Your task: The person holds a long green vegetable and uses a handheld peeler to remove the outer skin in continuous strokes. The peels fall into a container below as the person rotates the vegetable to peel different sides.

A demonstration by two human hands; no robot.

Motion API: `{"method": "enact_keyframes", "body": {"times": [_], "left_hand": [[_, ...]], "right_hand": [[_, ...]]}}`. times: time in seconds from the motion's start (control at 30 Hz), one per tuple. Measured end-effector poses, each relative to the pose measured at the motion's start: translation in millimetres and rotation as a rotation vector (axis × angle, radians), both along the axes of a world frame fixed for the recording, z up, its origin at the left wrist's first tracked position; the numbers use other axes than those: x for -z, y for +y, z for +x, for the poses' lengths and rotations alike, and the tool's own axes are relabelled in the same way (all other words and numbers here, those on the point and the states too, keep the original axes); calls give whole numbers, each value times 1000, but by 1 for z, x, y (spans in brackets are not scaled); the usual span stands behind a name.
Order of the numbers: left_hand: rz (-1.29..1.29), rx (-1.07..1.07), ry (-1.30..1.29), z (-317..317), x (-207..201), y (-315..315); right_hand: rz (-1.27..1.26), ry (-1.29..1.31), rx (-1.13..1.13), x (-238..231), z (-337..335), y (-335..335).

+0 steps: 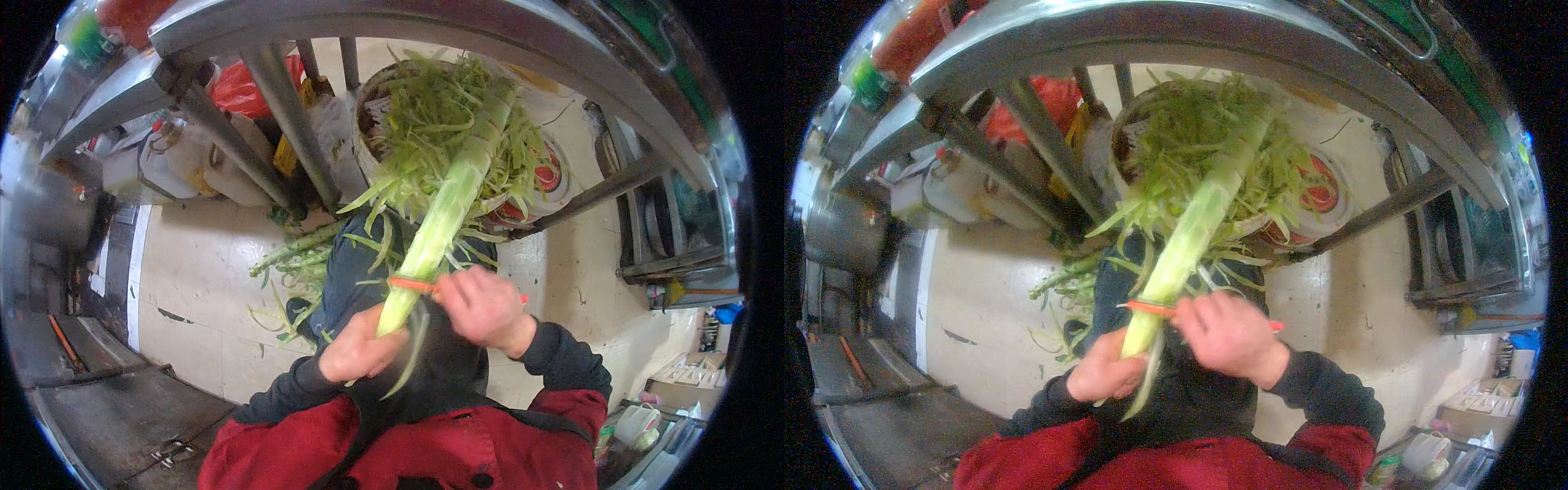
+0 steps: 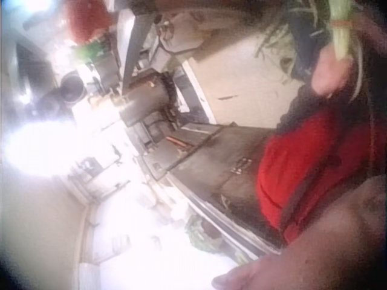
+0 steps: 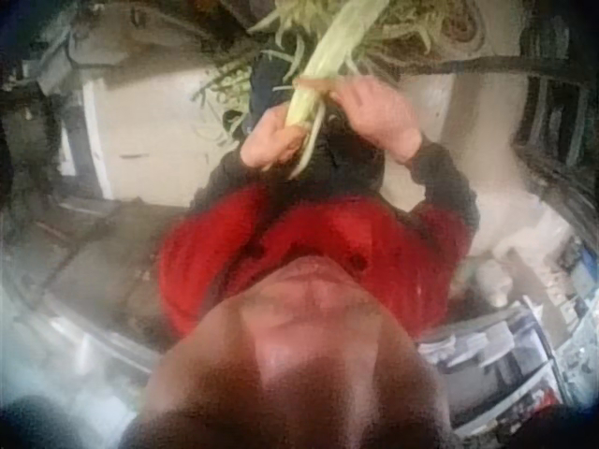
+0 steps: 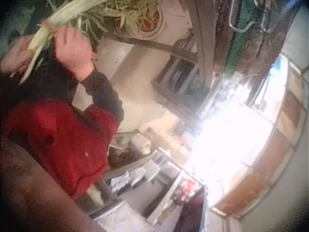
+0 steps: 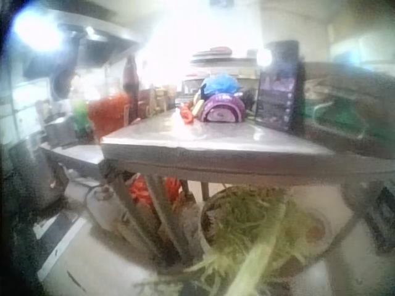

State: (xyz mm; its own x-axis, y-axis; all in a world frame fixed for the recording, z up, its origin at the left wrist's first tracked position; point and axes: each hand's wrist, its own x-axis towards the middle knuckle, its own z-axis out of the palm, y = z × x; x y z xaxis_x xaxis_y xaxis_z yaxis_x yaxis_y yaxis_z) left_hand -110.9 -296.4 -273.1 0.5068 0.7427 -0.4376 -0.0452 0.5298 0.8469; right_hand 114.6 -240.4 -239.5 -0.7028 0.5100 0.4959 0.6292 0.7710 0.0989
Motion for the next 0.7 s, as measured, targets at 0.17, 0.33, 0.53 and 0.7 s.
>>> {"method": "enact_keyframes", "body": {"times": [0.17,0.33,0.53,0.7], "left_hand": [[-32,-19,-37,-1,-7,-1],[-31,-21,-93,-4,-15,-4],[-58,12,10,-12,-10,-8],[-231,27,-335,-8,-7,-3]], "right_hand": [[23,-61,394,18,45,66],[10,-145,621,4,95,142],[51,66,558,-16,104,124],[9,67,248,15,41,36]]}}
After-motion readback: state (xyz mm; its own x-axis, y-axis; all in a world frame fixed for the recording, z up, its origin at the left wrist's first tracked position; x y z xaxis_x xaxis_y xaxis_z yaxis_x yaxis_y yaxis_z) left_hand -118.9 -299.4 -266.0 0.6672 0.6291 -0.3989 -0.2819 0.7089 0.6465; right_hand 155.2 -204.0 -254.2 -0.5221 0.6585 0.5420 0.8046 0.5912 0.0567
